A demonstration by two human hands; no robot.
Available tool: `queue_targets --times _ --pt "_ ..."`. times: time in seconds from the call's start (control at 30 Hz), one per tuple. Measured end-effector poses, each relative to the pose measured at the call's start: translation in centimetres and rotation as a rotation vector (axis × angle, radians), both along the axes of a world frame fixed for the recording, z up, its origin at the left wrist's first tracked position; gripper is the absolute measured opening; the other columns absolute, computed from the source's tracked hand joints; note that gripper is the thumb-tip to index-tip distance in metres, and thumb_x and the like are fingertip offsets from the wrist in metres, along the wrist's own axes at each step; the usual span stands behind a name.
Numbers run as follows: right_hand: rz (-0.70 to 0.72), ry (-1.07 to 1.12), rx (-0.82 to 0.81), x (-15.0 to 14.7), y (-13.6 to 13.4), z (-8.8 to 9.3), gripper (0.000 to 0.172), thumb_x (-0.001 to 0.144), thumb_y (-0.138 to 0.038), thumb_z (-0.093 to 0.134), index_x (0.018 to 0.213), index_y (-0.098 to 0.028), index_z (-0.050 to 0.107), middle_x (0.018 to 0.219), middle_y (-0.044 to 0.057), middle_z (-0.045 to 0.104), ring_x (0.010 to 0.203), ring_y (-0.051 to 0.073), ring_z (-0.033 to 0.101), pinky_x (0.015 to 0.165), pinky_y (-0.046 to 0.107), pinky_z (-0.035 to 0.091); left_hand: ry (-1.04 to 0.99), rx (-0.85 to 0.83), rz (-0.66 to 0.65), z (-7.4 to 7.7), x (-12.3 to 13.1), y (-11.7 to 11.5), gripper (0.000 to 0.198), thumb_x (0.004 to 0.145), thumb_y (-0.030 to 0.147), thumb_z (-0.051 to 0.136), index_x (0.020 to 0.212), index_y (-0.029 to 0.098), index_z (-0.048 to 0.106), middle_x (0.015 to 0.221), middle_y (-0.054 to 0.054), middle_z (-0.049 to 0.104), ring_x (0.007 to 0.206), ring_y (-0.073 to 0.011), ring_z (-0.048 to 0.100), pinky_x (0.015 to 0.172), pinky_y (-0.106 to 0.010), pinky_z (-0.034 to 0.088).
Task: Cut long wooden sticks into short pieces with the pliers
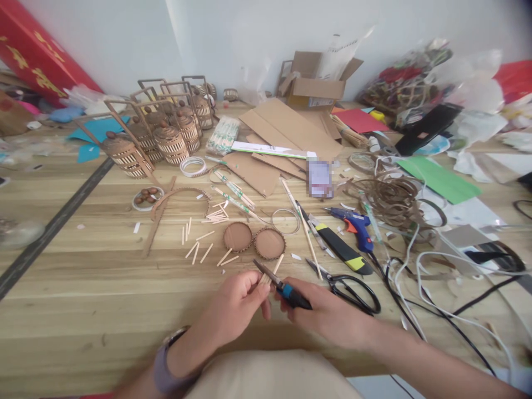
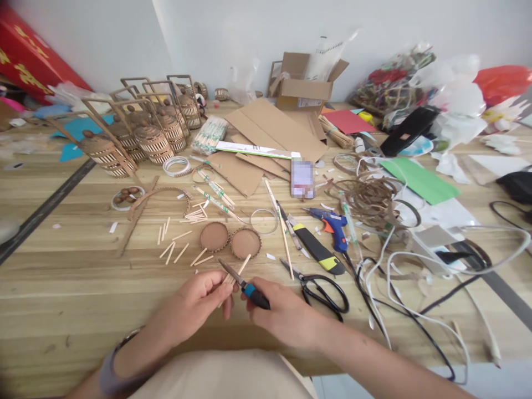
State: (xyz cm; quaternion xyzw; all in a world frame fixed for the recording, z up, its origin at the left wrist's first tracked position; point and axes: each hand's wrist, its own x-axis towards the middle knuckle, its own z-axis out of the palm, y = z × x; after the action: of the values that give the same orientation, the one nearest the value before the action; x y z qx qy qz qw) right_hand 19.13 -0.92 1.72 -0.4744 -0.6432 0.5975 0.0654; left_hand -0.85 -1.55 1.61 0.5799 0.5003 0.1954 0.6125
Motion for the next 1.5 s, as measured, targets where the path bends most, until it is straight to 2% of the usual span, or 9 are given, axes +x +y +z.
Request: queue_targets --times 0.2,0.4,0.7,0.93,1.1,1.3,1.37,1.43,1.5 --pt "-0.066 0.203 -0.262 0.0 0.3 0.4 0.018 0.068 -0.024 0.054 0.085 -0.019 0.054 0.083 0.001 0.051 0.078 0.017 0.047 0.069 0.029 0.037 0.007 0.021 -0.008 0.3 0.0 0.0 0.044 0.097 0.043 0.035 0.063 0.022 0.053 0.071 -0.002 0.068 0.072 -0.0176 0.063 0.072 -0.025 0.043" --pt "-0.068 0.153 -0.244 0.2 0.1 -0.4 0.019 0.069 -0.024 0.056 0.088 -0.02 0.056 0.085 0.001 0.053 0.08 0.018 0.048 0.071 0.029 0.038 0.037 0.014 -0.013 0.3 0.0 0.1 0.042 0.097 0.04 0.035 0.064 0.021 0.052 0.066 0.0 0.064 0.069 -0.0158 0.06 0.072 -0.024 0.042" --pt "-0.036 0.078 -0.152 0.1 0.1 0.0 0.022 0.067 -0.021 0.052 0.088 -0.018 0.058 0.084 0.001 0.055 0.079 0.018 0.049 0.067 0.028 0.039 0.068 -0.013 -0.019 0.6 0.0 0.2 0.043 0.097 0.042 0.035 0.062 0.021 0.049 0.062 0.002 0.057 0.063 -0.0141 0.052 0.066 -0.023 0.038" --pt "-0.056 0.028 -0.047 -0.2 -0.3 -0.8 0.014 0.068 -0.013 0.049 0.08 -0.019 0.054 0.071 -0.003 0.049 0.066 0.013 0.043 0.059 0.025 0.036 0.108 -0.027 -0.013 0.2 0.0 0.1 0.044 0.095 0.047 0.035 0.062 0.021 0.048 0.06 0.003 0.053 0.057 -0.0136 0.044 0.06 -0.025 0.034" --pt "-0.053 0.036 -0.022 -0.5 -0.3 -1.2 0.012 0.07 -0.015 0.051 0.08 -0.019 0.056 0.073 -0.003 0.052 0.069 0.014 0.047 0.062 0.025 0.037 0.078 -0.034 0.01 -0.7 -0.2 0.0 0.042 0.094 0.048 0.036 0.064 0.021 0.046 0.061 0.003 0.053 0.06 -0.0143 0.048 0.063 -0.025 0.036" --pt "-0.128 0.171 -0.061 0.4 -0.2 -0.7 0.019 0.075 -0.02 0.053 0.093 -0.019 0.06 0.089 0.003 0.062 0.082 0.019 0.055 0.07 0.028 0.044 0.053 0.03 0.075 -0.3 -2.6 0.4 0.039 0.096 0.05 0.034 0.075 0.022 0.052 0.064 0.003 0.057 0.068 -0.0172 0.058 0.071 -0.028 0.041" --pt "-0.207 0.103 0.083 0.7 -0.1 -0.8 0.012 0.082 -0.024 0.052 0.092 -0.02 0.058 0.087 0.004 0.063 0.079 0.019 0.058 0.068 0.029 0.046 0.135 0.063 0.083 -0.2 -3.1 0.4 0.036 0.097 0.048 0.032 0.08 0.022 0.052 0.065 0.002 0.059 0.069 -0.018 0.059 0.07 -0.028 0.041" --pt "-0.275 -0.003 0.358 0.8 0.0 -1.1 0.01 0.088 -0.027 0.049 0.093 -0.022 0.056 0.09 0.005 0.065 0.082 0.021 0.061 0.072 0.031 0.048 0.274 0.117 0.044 -0.3 -2.9 0.3 0.035 0.097 0.043 0.031 0.076 0.022 0.05 0.066 0.001 0.06 0.067 -0.0182 0.059 0.068 -0.028 0.04" --pt "-0.281 -0.059 0.641 0.4 0.2 -1.4 0.011 0.091 -0.022 0.046 0.097 -0.023 0.055 0.103 0.009 0.066 0.096 0.023 0.063 0.082 0.034 0.049 0.403 0.19 -0.021 -0.6 -2.3 0.1 0.033 0.098 0.037 0.031 0.073 0.022 0.048 0.065 0.0 0.06 0.066 -0.0188 0.059 0.067 -0.029 0.04"
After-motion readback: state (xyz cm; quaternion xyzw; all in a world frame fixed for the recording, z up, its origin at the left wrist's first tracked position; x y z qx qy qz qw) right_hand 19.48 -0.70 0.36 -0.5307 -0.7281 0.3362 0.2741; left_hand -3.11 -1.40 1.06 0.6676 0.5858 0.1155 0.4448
